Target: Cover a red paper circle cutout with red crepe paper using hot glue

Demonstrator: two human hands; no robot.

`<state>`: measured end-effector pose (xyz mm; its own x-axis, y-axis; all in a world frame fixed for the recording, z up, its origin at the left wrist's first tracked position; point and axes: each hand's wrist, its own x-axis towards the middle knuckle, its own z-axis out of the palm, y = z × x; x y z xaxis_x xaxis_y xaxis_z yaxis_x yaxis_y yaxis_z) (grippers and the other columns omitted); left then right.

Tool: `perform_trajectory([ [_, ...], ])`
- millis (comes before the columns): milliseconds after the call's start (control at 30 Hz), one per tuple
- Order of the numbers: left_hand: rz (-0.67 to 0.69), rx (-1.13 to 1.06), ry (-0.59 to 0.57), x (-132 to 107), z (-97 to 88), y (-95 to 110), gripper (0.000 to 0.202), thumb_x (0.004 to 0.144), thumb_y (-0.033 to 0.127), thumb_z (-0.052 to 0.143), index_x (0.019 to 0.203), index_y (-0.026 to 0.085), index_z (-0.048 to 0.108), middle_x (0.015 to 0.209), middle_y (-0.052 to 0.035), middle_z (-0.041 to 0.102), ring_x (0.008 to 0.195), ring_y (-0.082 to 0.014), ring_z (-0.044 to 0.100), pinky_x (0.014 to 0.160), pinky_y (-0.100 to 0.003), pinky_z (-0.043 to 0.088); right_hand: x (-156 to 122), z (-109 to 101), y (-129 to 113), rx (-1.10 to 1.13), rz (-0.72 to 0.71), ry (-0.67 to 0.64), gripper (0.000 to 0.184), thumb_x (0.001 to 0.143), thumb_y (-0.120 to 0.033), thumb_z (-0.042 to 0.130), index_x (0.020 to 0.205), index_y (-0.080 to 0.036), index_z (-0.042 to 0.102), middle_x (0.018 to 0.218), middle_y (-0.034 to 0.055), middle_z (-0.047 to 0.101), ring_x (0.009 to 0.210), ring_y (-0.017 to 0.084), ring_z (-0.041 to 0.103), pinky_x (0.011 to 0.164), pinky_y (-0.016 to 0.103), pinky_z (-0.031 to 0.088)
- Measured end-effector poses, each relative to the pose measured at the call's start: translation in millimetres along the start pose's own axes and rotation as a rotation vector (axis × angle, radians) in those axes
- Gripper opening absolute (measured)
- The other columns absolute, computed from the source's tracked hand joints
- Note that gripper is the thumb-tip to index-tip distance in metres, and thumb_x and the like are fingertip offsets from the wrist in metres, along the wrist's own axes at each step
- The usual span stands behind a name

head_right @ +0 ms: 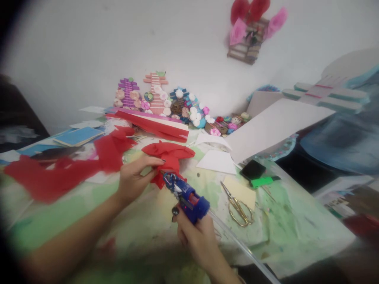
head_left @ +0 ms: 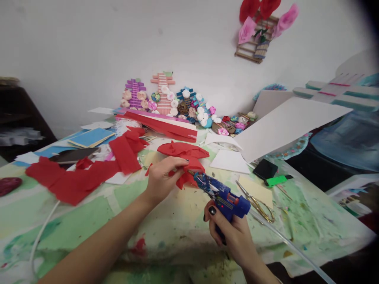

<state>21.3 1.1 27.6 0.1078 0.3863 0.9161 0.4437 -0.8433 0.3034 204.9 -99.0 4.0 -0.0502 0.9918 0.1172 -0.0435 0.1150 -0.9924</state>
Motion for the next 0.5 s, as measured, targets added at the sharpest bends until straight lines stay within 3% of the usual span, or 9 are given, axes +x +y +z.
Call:
perform_trajectory([
  [500,-0.005,-0.005,-0.015,0.7,-0.9,2.2,0.015,0.081,0.007,0.059,0.087,0.017,0.069,0.084,-0.0052,0.074,0.08,-0.0156,0.07,0.074,-0.024,0.055,0.6,3.4,1.8,0.008,0.025,0.019,0.043,0.079,-0.057,0.063,0.075,-0.018,0.048,0.048,-0.0087,0.036,0.033,0.003,0.029,0.032,0.018,0.022],
])
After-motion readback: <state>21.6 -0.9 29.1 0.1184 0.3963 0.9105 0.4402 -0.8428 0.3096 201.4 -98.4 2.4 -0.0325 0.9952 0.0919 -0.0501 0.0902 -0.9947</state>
